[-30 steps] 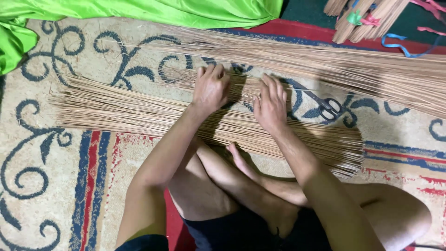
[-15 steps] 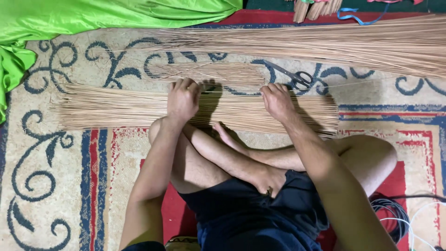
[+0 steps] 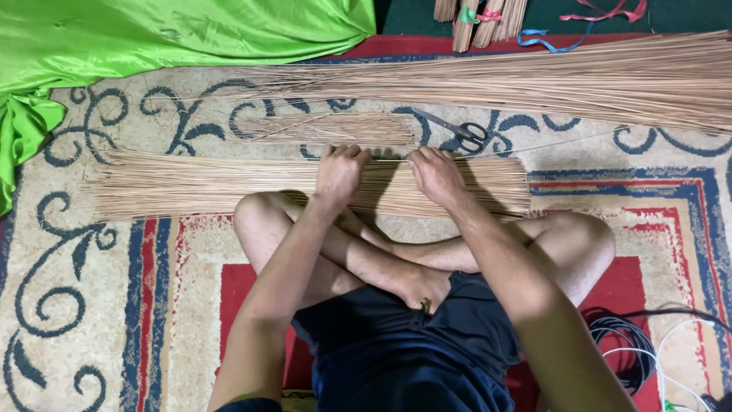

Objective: Cutting and arranging thin wooden sticks to create a flat mat

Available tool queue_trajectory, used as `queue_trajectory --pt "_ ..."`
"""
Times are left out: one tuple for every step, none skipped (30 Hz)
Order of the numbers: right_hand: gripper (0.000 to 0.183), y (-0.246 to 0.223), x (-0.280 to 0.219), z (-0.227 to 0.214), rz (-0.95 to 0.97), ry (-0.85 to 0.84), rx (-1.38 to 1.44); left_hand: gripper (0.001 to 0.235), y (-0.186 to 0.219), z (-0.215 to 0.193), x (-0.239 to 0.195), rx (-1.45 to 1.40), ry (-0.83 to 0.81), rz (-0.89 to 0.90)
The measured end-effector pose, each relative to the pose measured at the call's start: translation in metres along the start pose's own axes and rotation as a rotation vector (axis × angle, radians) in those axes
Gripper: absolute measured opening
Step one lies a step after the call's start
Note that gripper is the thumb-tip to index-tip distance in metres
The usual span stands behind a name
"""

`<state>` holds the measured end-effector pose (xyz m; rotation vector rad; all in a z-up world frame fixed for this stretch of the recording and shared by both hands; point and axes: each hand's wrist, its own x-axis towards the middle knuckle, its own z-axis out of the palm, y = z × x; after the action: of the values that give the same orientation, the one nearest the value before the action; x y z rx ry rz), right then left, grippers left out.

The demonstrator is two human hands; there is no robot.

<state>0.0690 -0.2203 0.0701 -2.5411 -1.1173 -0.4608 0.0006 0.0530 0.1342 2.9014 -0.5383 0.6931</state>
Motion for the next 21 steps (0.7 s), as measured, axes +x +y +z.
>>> queue_trajectory --pt "0.009 0.014 -0.014 -0.001 0.005 -0.002 -0.001 0.017 -0.007 -0.006 -0.009 -0.004 -0.002 0.003" --pt "0.009 0.029 -0.027 -0.001 0.027 -0.014 -0.036 0.016 -0.015 -0.013 -0.016 -0.013 -0.043 -0.045" --pt "0.008 0.043 -0.040 -0.001 0.049 -0.027 -0.071 0.019 -0.023 -0.020 -0.023 -0.023 -0.084 -0.093" --pt "0.008 0.048 -0.045 -0.009 0.054 -0.024 -0.072 0.019 -0.031 -0.023 -0.029 -0.023 -0.085 -0.088" --pt "0.009 0.053 -0.050 -0.018 0.063 -0.031 -0.092 0.018 -0.038 -0.026 -0.035 -0.018 -0.093 -0.114" --pt "0.010 0.058 -0.054 -0.026 0.070 -0.037 -0.112 0.017 -0.046 -0.029 -0.040 -0.012 -0.100 -0.143" --pt "0.010 0.059 -0.056 -0.032 0.072 -0.035 -0.113 0.017 -0.045 -0.027 -0.041 -0.011 -0.100 -0.141" --pt "0.010 0.060 -0.059 -0.037 0.080 -0.035 -0.128 0.016 -0.044 -0.025 -0.042 0.004 -0.092 -0.127" --pt "0.011 0.060 -0.062 -0.042 0.088 -0.035 -0.144 0.014 -0.043 -0.023 -0.043 0.020 -0.085 -0.113" --pt "0.011 0.060 -0.062 -0.038 0.091 -0.034 -0.145 0.014 -0.032 -0.020 -0.039 0.019 -0.085 -0.110" --pt "0.009 0.059 -0.063 -0.035 0.097 -0.028 -0.134 0.014 -0.023 -0.017 -0.035 0.022 -0.090 -0.096" --pt "0.008 0.058 -0.063 -0.032 0.101 -0.024 -0.121 0.013 -0.012 -0.014 -0.032 0.025 -0.095 -0.084" --pt "0.008 0.048 -0.060 -0.032 0.102 -0.024 -0.122 0.013 0.004 -0.017 -0.023 0.024 -0.095 -0.084" --pt "0.008 0.038 -0.055 -0.032 0.083 0.003 -0.114 0.015 0.021 -0.020 -0.014 -0.004 -0.079 -0.076" --pt "0.008 0.028 -0.051 -0.032 0.064 0.031 -0.106 0.018 0.037 -0.024 -0.006 -0.032 -0.062 -0.068" --pt "0.008 0.019 -0.047 -0.028 0.063 0.031 -0.105 0.018 0.050 -0.018 -0.002 -0.031 -0.062 -0.069" --pt "0.007 0.011 -0.044 -0.025 0.044 0.044 -0.086 0.014 0.062 -0.013 0.003 -0.052 -0.031 -0.047" --pt "0.006 0.003 -0.040 -0.021 0.026 0.057 -0.066 0.010 0.074 -0.008 0.008 -0.073 0.000 -0.024" --pt "0.006 -0.005 -0.036 -0.025 0.026 0.058 -0.064 0.010 0.080 -0.002 0.008 -0.072 -0.001 -0.024" --pt "0.006 -0.013 -0.033 -0.029 0.019 0.060 -0.045 0.012 0.086 0.003 0.008 -0.098 0.014 -0.018" --pt "0.006 -0.021 -0.030 -0.033 0.011 0.061 -0.025 0.015 0.092 0.009 0.008 -0.124 0.028 -0.012"
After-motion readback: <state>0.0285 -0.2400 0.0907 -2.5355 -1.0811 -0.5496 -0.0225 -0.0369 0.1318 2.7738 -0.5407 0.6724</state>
